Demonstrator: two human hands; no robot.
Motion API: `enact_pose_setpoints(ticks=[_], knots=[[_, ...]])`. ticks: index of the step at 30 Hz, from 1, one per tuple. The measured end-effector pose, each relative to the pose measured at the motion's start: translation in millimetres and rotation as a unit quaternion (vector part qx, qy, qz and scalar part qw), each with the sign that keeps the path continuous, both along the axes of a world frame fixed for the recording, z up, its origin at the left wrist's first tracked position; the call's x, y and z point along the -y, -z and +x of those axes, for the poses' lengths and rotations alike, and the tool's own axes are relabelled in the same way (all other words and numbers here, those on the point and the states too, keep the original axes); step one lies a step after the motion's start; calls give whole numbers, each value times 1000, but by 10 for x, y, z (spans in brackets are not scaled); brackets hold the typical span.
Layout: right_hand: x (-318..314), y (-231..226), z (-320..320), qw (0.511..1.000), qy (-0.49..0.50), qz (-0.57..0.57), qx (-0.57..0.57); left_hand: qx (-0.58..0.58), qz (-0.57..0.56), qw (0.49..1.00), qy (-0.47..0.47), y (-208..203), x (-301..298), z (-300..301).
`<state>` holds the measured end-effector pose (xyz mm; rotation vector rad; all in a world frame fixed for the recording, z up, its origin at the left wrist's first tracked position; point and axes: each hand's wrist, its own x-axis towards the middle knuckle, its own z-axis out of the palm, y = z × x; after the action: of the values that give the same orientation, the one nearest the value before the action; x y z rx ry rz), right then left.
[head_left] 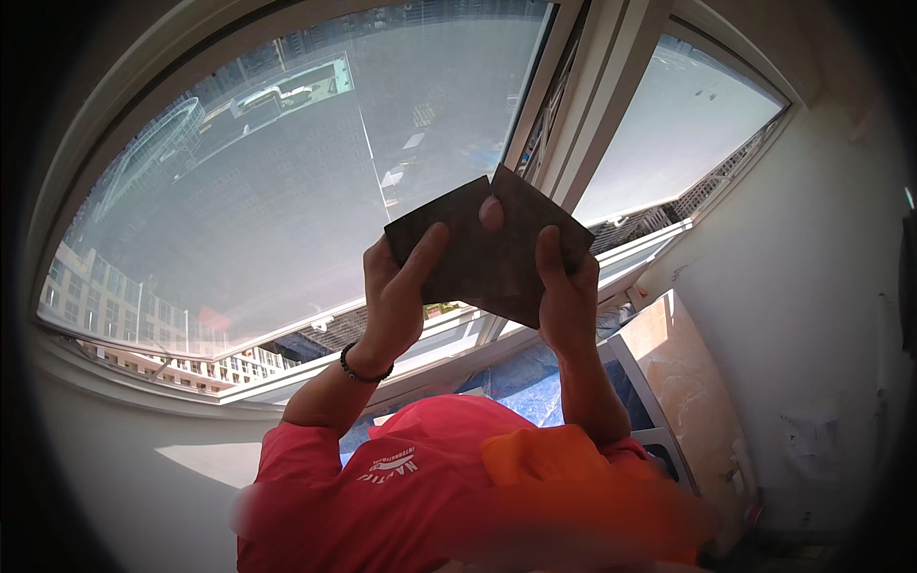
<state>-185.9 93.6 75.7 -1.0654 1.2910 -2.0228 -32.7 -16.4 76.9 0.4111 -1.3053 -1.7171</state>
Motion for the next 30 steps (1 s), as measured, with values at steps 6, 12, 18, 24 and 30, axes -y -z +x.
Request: enact_pose_setpoints(ticks=[6,12,18,24,30], knots=[[-162,263,141,971,44,16,235,-172,-343,923,6,21,175,-20],[-99,622,231,896,-64,-92,430,-114,-599,782,132,241,134,51],[-178,654,330,911,41,-95,399,64,-654,737,159,446,515,220],[-136,283,238,909,105,-215,341,74,-589,803,45,355,887,187],[0,-3,50,917,277,-251,138,-231,127,958,114,236,481,11]])
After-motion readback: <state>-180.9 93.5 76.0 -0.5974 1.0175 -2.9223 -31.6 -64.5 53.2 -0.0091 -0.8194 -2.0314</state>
